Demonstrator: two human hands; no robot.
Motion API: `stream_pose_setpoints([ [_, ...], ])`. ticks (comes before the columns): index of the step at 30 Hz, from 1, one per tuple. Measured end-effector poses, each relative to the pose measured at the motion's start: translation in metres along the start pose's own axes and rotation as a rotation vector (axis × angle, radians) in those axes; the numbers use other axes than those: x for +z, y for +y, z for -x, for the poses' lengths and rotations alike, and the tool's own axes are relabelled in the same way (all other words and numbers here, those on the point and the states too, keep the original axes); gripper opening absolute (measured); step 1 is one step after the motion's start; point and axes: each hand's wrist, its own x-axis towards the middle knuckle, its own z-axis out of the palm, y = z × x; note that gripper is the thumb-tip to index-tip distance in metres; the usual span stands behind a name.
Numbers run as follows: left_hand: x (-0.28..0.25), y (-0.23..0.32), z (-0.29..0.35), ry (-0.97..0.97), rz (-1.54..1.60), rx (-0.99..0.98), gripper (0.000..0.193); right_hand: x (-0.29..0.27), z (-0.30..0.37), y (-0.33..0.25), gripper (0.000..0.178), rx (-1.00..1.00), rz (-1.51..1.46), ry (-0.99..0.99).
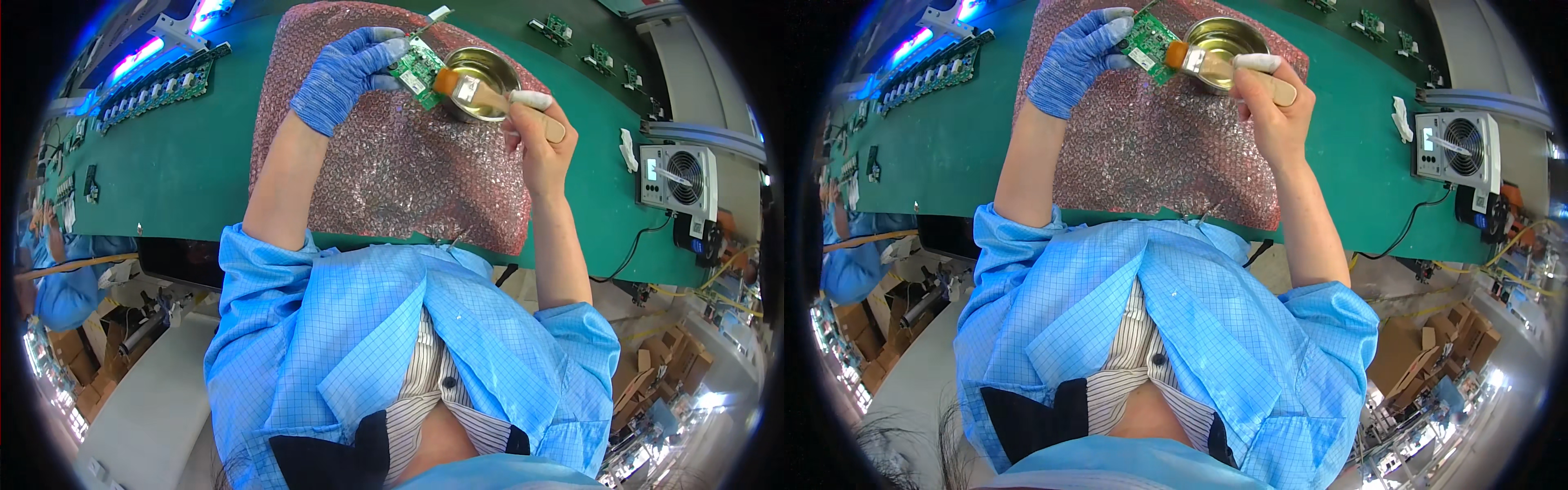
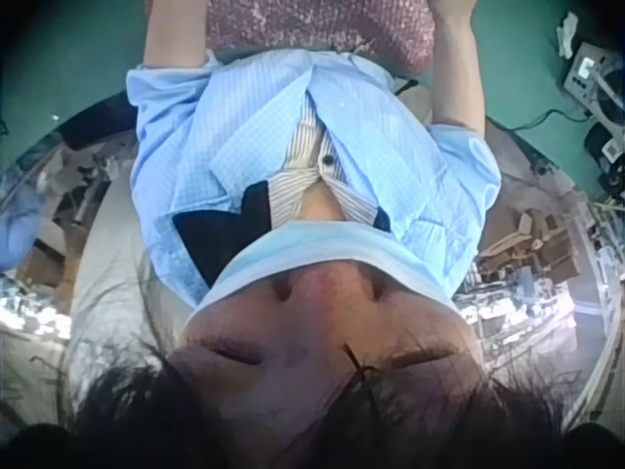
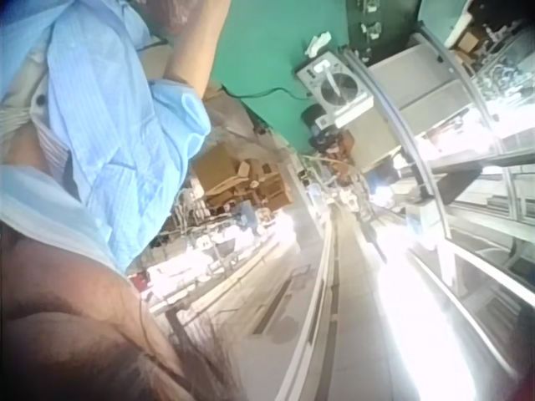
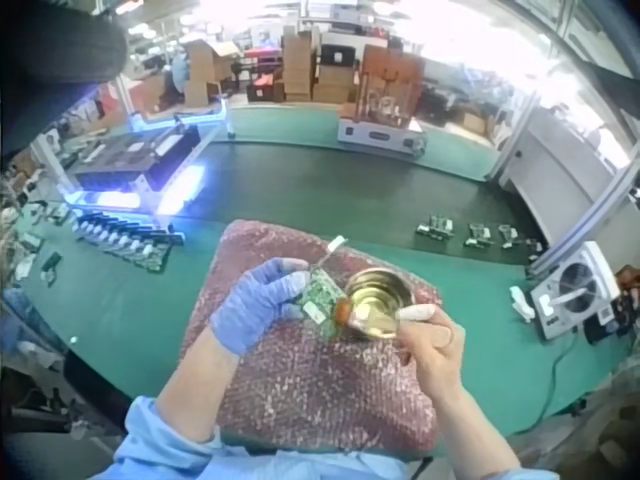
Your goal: Apply a protective coating liquid to several printed circuit boards using a brush.
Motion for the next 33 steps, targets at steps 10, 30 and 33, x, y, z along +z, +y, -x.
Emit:
stream_pose_setpoints([
  [10, 0.000, -0.008, -0.003, 0.108, 0.197, 0.071, 0.028, 0.010, 0.001, -0.004, 0.011, 0.036, 0.012, 0.002],
  [30, -0.022, -0.017, -0.026, 0.181, 0.501, -0.050, 0.019, -0.018, 0.001, 0.009, 0.013, -0.100, -0.268, 0.369],
  [33, -0.027, -0.017, -0.041, 0.190, 0.469, 0.043, 0.018, -0.037, -0.003, 0.025, 0.014, -0.118, -0.311, 0.491],
])
